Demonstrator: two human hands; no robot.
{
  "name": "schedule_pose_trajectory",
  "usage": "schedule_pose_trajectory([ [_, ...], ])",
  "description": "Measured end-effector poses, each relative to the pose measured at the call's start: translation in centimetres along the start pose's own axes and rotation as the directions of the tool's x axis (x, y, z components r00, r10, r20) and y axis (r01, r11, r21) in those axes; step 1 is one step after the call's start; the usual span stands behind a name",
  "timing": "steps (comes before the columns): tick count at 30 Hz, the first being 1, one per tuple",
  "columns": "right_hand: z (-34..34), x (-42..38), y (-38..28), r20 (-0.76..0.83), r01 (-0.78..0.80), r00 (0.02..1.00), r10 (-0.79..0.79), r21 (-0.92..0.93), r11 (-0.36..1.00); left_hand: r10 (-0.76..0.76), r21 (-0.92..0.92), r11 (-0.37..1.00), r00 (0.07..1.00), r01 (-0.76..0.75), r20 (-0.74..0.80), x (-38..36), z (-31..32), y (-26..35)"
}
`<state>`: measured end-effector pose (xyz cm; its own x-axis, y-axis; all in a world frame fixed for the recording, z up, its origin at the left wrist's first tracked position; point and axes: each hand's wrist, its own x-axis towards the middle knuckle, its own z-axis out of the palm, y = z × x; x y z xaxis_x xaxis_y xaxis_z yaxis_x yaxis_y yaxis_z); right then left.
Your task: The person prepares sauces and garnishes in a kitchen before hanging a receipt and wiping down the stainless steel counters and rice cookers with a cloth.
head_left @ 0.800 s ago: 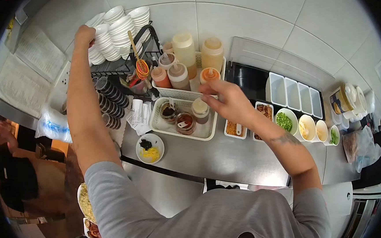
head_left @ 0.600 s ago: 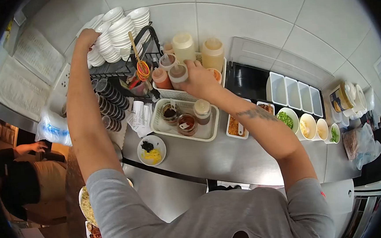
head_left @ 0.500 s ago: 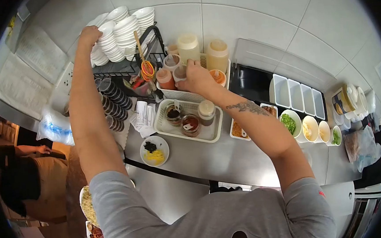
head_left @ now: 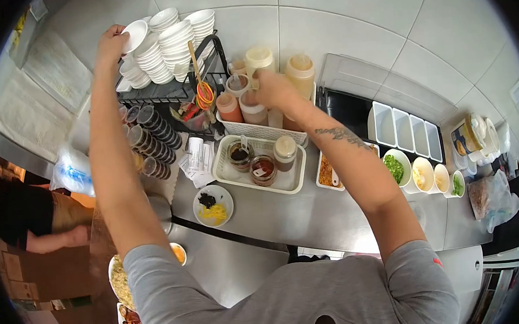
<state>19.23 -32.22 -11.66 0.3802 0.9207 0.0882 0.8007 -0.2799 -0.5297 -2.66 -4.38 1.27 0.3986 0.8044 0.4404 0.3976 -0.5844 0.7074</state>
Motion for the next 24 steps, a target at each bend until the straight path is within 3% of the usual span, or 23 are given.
schedule_pose_trajectory([
  [2,-0.9,0.9,0.6,-0.205,-0.001,0.979,0.008,0.034,0.999,0.105,-0.171,0.983,0.958,-0.060,0.268,-3.3,-2.0,0.8],
  [4,-1.6,1.6,0.8,-0.314,-0.007,0.949,0.003,-0.013,1.000,0.010,-0.051,0.999,0.882,0.016,0.470,-9.6,-2.3,2.8],
  [5,-1.9,2.1,0.8,-0.371,-0.012,0.928,-0.001,-0.033,0.999,-0.079,0.102,0.994,0.843,0.029,0.532,-14.2,-1.9,4.9],
  [6,-1.9,2.9,0.8,-0.325,-0.030,0.946,0.012,-0.050,0.998,0.122,0.004,0.987,0.766,-0.161,0.632,-17.5,-1.0,2.3],
  [7,-1.7,3.6,0.8,-0.276,-0.049,0.961,0.029,-0.066,0.997,0.075,0.101,0.954,0.550,-0.283,0.832,-20.5,-0.3,3.6],
  [9,-1.3,4.3,0.8,-0.229,-0.055,0.973,0.035,-0.082,0.995,-0.043,0.161,0.946,0.383,-0.282,0.923,-28.1,1.8,3.1],
  [13,-3.0,2.4,-0.8,-0.307,-0.004,0.952,-0.019,-0.074,0.997,-0.146,0.207,0.949,0.249,-0.236,0.957,-39.9,4.4,-1.9],
  [14,-4.1,1.3,-1.3,-0.341,0.009,0.940,-0.034,-0.075,0.997,-0.176,0.236,0.949,0.270,-0.209,0.947,-41.5,4.4,-2.4],
  [17,-6.2,-0.8,1.6,-0.414,-0.175,0.904,0.105,-0.135,0.975,-0.239,0.295,0.945,0.320,-0.141,0.917,-44.6,4.4,-3.6],
  [19,-5.1,-0.5,5.2,-0.319,-0.202,0.938,0.135,-0.187,0.962,-0.247,0.304,0.944,0.336,-0.128,0.909,-45.9,3.9,-4.1],
  [20,-4.4,0.0,6.6,-0.275,-0.210,0.950,0.147,-0.214,0.954,-0.204,0.288,0.944,0.404,-0.161,0.892,-45.9,3.9,-3.6],
  [22,-3.7,0.2,7.9,-0.303,-0.144,0.948,0.103,-0.118,0.982,-0.110,0.268,0.936,0.533,-0.227,0.839,-44.5,3.5,-1.1],
  [24,-3.7,0.6,8.9,-0.347,-0.063,0.937,0.037,-0.063,0.996,-0.096,0.234,0.957,0.576,-0.171,0.812,-42.4,3.5,2.0],
])
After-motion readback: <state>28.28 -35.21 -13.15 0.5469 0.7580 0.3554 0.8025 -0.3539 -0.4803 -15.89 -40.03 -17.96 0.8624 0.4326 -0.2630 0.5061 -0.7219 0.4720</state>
